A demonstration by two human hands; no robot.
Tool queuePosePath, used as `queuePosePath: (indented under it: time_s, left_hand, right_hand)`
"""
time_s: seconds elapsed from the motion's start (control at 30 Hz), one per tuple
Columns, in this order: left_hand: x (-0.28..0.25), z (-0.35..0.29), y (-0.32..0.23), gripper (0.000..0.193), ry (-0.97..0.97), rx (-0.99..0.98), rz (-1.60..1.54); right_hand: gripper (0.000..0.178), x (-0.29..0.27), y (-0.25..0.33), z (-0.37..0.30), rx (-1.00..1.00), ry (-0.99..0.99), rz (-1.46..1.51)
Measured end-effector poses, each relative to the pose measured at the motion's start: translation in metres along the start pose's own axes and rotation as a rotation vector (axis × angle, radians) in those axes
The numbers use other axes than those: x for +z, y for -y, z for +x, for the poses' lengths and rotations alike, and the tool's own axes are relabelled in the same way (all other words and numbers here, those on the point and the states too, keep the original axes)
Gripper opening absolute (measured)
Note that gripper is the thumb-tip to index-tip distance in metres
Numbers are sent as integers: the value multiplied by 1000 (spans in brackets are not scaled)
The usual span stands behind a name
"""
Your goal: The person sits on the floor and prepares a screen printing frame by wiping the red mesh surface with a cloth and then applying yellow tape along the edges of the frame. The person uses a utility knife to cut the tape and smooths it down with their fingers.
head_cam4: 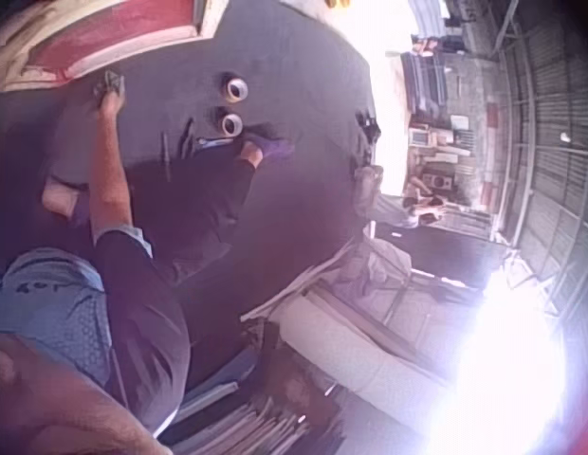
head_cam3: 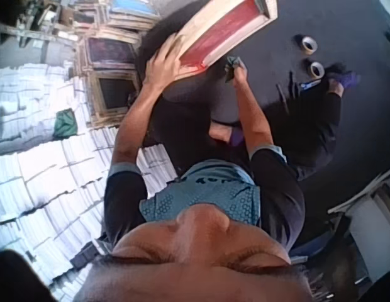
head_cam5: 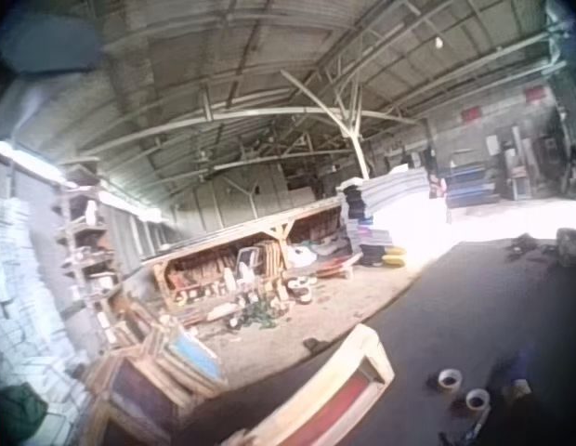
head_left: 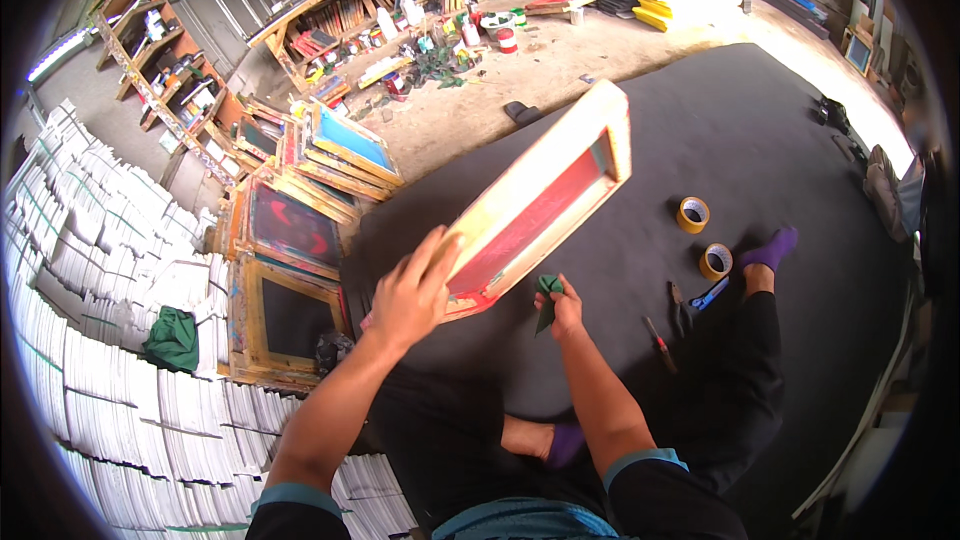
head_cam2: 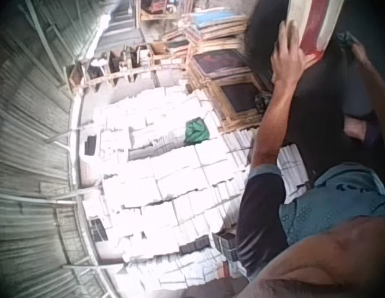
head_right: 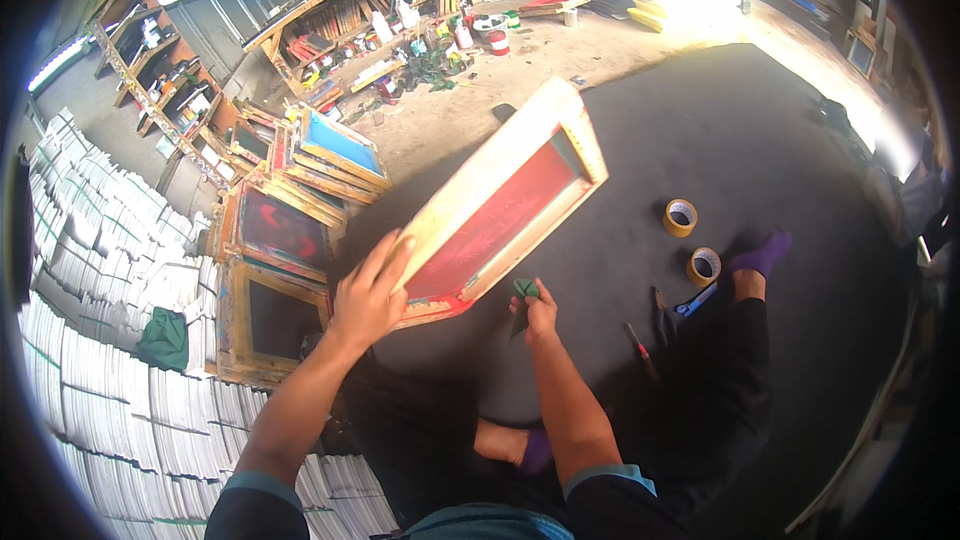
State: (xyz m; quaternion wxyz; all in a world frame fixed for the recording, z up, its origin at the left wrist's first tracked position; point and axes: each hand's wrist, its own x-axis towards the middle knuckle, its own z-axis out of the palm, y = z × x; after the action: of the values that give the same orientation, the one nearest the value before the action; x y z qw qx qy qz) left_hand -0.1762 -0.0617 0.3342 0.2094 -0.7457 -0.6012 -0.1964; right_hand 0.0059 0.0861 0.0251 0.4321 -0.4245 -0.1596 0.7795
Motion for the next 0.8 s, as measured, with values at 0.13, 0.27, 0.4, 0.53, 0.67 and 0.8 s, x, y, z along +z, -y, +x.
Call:
queuePosePath:
  time_s: [0.13, 0.27, 0.4, 0.53, 0.67, 0.8]
  left_hand:
    - [12, -17, -25, 55, -116, 158, -118]
    - [1, -34, -44, 40, -109, 330, -42]
    - [15, -48, -66, 48, -87, 397, 29]
    - [44, -47, -65, 49, -18, 415, 27]
    - [28, -19, -64, 46, -35, 407, -14]
    - [14, 21, -34, 60, -85, 281, -248]
  right_hand:
    - [51, -3, 33, 37, -96, 138, -81]
    - [33, 20, 41, 1, -136, -54, 167]
    - [33, -3, 47, -12, -171, -44, 134]
    - [32, -16, 39, -25, -208, -69, 134]
    - [32, -18, 37, -28, -269, -88, 96]
    - [32, -24, 75, -11, -337, -112, -187]
